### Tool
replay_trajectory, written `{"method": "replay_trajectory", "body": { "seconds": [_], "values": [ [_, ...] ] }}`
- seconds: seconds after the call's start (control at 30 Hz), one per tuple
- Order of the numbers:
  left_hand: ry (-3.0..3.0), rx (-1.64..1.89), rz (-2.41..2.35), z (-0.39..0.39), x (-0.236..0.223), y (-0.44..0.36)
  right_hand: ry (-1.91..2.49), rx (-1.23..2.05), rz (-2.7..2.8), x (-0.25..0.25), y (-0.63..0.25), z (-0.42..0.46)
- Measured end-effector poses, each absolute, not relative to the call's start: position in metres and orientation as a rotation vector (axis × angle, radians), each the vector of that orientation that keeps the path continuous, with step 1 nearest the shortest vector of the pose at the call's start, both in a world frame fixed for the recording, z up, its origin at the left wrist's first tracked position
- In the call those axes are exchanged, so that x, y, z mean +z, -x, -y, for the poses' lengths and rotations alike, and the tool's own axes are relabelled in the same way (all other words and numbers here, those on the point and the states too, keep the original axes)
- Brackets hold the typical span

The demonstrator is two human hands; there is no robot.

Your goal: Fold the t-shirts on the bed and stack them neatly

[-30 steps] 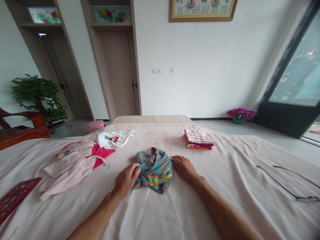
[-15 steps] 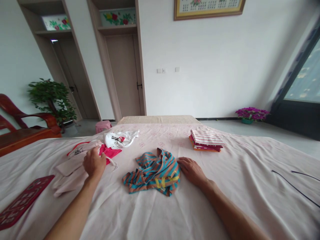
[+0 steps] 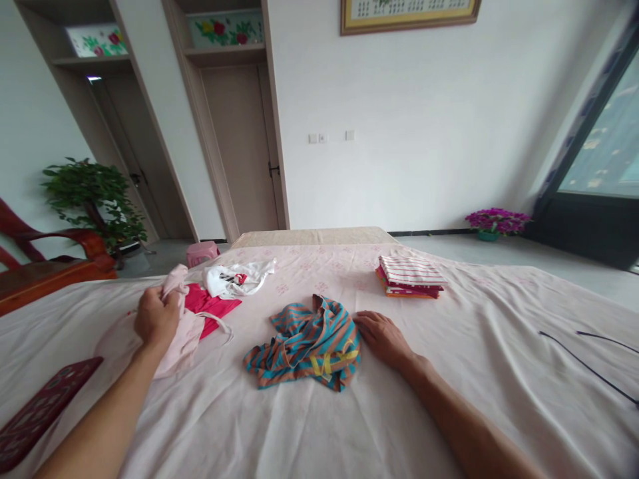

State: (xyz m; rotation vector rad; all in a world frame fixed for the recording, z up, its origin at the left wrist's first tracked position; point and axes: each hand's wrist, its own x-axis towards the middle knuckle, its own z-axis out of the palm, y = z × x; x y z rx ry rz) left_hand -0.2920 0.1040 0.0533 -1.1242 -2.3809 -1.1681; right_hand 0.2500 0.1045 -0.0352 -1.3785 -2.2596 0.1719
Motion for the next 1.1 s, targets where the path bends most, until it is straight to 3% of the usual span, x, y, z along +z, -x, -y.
{"method": "replay_trajectory", "body": {
  "seconds": [0.1, 0.27, 0.4, 0.57, 0.7, 0.83, 0.97, 1.1],
  "values": [
    [1.174, -1.591, 2.043, -0.094, 0.08, 0.232, 1.378, 0.199, 2.232, -0.036, -0.25, -0.107],
    [2.043, -2.016, 1.697, -0.065, 0.098, 0.11, 1.303, 0.448, 1.918, -0.034, -0.256, -0.105],
    [2.823, -1.696, 1.659, -0.056, 0.073, 0.062, 1.165, 0.798, 1.619, -0.025, -0.258, -0.098],
    [2.443, -1.399, 1.904, -0.079, 0.031, 0.085, 1.06, 0.894, 1.626, -0.014, -0.248, -0.086],
    [2.36, -0.945, 2.123, -0.092, 0.008, 0.109, 1.142, 0.643, 2.032, -0.008, -0.229, -0.076],
    [2.532, -0.873, 2.235, -0.095, 0.0, 0.106, 1.29, 0.269, 2.301, -0.005, -0.209, -0.068],
    [2.446, -1.21, 2.199, -0.086, 0.021, 0.084, 1.263, 0.287, 2.158, -0.007, -0.2, -0.071],
    [2.674, -1.798, 1.938, -0.067, 0.059, 0.061, 1.086, 0.726, 1.49, -0.002, -0.217, -0.087]
  ]
}}
